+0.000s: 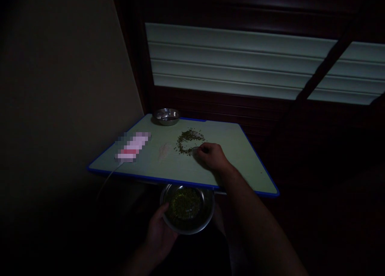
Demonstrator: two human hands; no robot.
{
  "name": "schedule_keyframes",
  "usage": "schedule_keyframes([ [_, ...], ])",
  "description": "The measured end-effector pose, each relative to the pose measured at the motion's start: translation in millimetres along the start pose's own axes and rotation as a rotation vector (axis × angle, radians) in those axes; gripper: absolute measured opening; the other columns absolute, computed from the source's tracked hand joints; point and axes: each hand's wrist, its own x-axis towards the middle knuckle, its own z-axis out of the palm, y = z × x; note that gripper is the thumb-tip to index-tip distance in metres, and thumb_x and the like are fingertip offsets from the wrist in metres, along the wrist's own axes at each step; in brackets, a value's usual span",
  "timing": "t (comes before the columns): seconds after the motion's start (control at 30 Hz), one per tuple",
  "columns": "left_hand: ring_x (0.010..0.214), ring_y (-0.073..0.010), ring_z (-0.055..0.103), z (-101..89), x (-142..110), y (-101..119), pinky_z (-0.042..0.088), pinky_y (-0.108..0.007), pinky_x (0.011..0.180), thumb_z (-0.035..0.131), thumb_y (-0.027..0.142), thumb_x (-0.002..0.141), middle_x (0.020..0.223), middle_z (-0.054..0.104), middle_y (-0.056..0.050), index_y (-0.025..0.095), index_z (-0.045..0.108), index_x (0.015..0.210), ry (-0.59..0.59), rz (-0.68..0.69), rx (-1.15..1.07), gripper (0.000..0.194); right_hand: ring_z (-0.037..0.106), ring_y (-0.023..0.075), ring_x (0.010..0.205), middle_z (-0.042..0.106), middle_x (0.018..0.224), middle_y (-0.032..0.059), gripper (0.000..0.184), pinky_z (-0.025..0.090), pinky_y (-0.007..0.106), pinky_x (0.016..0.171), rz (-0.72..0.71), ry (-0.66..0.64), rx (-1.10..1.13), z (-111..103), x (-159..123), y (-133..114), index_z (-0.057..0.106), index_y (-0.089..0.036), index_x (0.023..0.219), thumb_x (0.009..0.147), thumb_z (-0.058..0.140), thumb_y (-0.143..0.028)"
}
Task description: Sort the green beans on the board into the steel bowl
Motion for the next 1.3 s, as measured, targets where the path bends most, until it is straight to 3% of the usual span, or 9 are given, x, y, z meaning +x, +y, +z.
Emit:
schedule_keyframes([
  [0.23,0.101,-0.0279,0.07,1.1,-0.7,-0.4,0.05,-0.048,0.096,0.056,0.026,0.087,0.096,0.078,-0.01,0.012,0.057,0.129,0.005,0.014,-0.015,0.044,0.054,0.0162,0.065,0.064,0.068,0.0043,0.026,0.043,0.03,0.063,0.007,0.006,0.061,-0.9,-1.4,-0.7,0.066,-0.015,0.072,0.074,0.06,-0.041],
  [0.67,0.103,-0.0283,0.068,-1.4,-0.2,0.1,0.048,-0.048,0.099,0.057,0.027,0.086,0.1,0.077,-0.01,0.013,0.06,0.125,-0.039,0.03,0.008,0.042,0.058,0.0183,0.072,0.07,0.078,0.0071,0.023,0.045,0.034,0.073,-0.039,-0.009,0.027,0.0,-0.5,-1.5,0.07,-0.016,0.081,0.077,0.062,-0.037],
  [0.97,0.104,-0.0278,0.067,0.4,-1.2,2.2,0.048,-0.048,0.098,0.055,0.028,0.086,0.101,0.076,-0.011,0.012,0.062,0.121,-0.034,0.037,0.036,0.039,0.054,0.0163,0.067,0.064,0.071,0.0045,0.021,0.043,0.031,0.066,-0.035,0.002,0.117,0.4,0.0,-0.3,0.068,-0.015,0.074,0.073,0.065,-0.036],
  [1.3,0.1,-0.0268,0.067,0.1,-1.4,2.7,0.05,-0.046,0.094,0.058,0.029,0.084,0.098,0.076,-0.01,0.014,0.064,0.118,-0.029,0.033,0.043,0.038,0.059,0.0176,0.072,0.07,0.077,0.0058,0.021,0.046,0.033,0.071,-0.086,0.009,0.129,2.8,1.3,2.5,0.072,-0.017,0.078,0.074,0.067,-0.037],
])
